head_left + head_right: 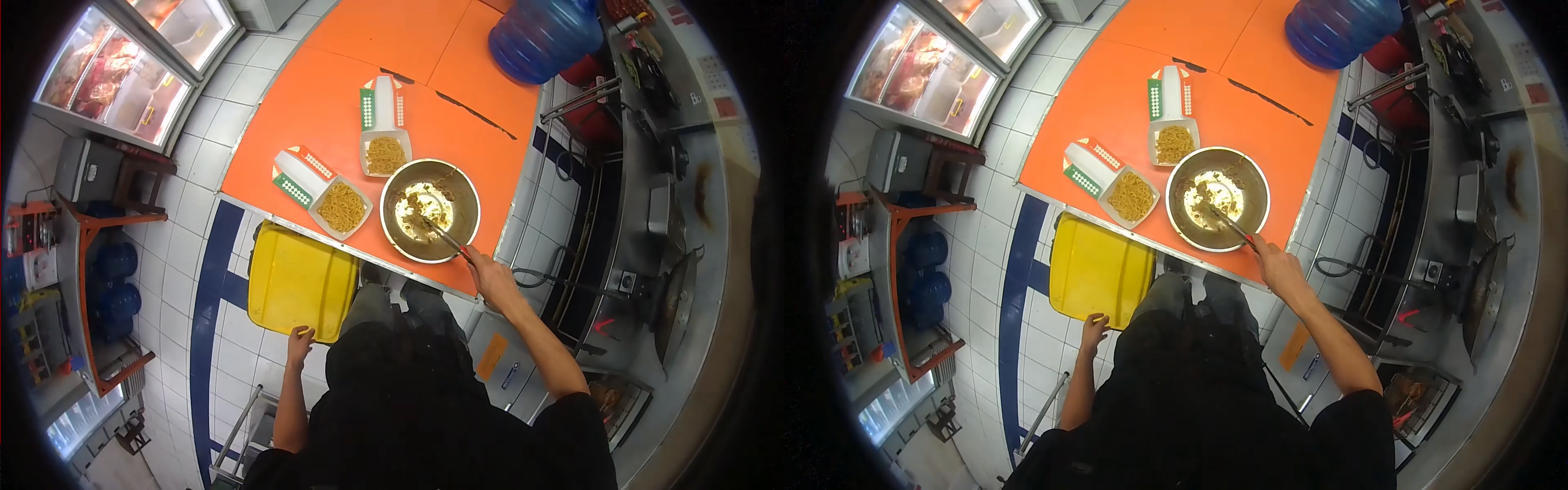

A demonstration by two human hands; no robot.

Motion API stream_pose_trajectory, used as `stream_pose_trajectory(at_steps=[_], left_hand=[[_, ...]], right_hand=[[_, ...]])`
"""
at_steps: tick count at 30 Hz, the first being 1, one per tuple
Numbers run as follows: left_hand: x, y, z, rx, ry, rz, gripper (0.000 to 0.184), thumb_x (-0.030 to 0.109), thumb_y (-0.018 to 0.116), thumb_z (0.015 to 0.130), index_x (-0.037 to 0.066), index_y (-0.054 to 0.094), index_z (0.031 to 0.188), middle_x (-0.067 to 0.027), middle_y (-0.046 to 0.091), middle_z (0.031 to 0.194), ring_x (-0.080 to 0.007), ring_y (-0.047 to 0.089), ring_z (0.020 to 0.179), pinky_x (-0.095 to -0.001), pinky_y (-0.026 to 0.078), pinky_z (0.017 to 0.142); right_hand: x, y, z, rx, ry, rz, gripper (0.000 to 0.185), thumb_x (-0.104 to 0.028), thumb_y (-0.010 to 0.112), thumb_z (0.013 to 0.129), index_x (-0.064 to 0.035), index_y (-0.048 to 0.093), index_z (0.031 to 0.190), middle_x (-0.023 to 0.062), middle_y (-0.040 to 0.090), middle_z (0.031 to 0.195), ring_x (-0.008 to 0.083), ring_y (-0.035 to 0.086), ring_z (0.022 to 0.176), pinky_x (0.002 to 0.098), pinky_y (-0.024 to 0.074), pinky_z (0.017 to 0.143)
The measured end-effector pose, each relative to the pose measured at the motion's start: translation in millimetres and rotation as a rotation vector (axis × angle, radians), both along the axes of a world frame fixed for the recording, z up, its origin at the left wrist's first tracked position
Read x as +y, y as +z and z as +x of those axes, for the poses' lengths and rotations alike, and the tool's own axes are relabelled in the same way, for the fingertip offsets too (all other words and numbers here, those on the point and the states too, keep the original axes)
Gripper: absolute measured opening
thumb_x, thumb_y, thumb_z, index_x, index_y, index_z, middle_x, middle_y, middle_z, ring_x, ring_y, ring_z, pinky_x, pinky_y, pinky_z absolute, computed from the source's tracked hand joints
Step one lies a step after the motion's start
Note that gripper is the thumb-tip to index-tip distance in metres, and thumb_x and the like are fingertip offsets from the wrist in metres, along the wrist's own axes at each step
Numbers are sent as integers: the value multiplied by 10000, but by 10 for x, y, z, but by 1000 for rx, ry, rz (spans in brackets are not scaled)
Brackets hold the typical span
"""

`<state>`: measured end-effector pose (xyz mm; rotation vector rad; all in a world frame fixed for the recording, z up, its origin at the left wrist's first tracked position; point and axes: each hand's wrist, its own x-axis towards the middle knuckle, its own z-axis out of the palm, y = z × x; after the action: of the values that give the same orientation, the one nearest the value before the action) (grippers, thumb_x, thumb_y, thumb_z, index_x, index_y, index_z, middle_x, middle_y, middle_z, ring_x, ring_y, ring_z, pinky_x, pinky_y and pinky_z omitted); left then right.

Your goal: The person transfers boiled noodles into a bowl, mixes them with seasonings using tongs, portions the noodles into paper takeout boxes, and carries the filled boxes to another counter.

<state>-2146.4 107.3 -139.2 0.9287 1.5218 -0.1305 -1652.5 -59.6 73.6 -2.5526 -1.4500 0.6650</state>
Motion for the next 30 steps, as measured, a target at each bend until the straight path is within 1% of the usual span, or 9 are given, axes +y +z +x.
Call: stream_pose_trajectory(at_steps=[4,13,16,18,22,24,25,28,30], left_hand=[[64,-11,122,-46,-10,35,484,314,722,912,45,562,1281,-136,661,1033,-192,658,874,-320,502,707],[16,-72,86,-43,-45,75,470,280,740,903,19,569,1254,-126,678,958,-173,656,783,-289,486,632],[-30,-83,4,-30,-47,88,467,273,740,901,12,568,1249,-134,686,960,-172,656,776,-289,484,622],[-71,-90,-35,-25,-47,95,466,269,740,901,9,567,1247,-138,691,961,-172,656,773,-289,483,617],[-133,-81,-118,1,-36,109,473,270,741,896,6,566,1247,-156,698,989,-174,657,773,-296,486,613],[-154,-67,-130,-2,-12,102,473,269,740,897,1,566,1246,-155,697,983,-172,655,773,-292,485,612],[-163,-97,-167,-6,-11,51,475,289,737,908,57,553,1279,-108,668,1034,-186,663,858,-318,494,686],[-215,-109,-172,35,-30,33,478,297,736,907,57,553,1278,-116,661,1060,-191,664,869,-323,499,699],[-226,-100,-169,20,-32,45,478,302,736,906,58,555,1276,-117,657,1069,-194,665,877,-328,501,705]], right_hand=[[24,284,23,-54,8,32,402,-220,560,1006,-115,477,1385,186,649,882,426,662,674,513,538,578],[368,998,131,-152,23,345,438,-143,624,970,-122,507,1392,169,648,909,381,660,709,460,548,588],[563,1102,162,-131,-11,465,432,-123,630,963,-115,520,1380,184,674,978,388,679,772,450,561,643],[705,1149,193,-47,-89,461,427,-65,609,962,-61,529,1381,251,668,1096,414,684,935,445,554,787],[1039,1100,223,19,-124,453,427,-88,604,969,-77,527,1389,243,679,1081,410,691,921,445,552,789],[1224,993,232,155,-161,339,422,-127,605,970,-89,533,1383,243,682,1092,416,691,908,450,549,793],[1326,807,262,158,-157,341,422,-127,605,970,-89,533,1383,243,682,1092,416,691,908,450,549,793],[1556,91,337,138,-37,384,423,-140,614,948,-123,528,1361,237,686,1030,418,679,909,524,532,774],[1758,-78,318,114,7,184,407,-138,591,951,-164,522,1351,254,673,978,444,667,891,546,523,794]])
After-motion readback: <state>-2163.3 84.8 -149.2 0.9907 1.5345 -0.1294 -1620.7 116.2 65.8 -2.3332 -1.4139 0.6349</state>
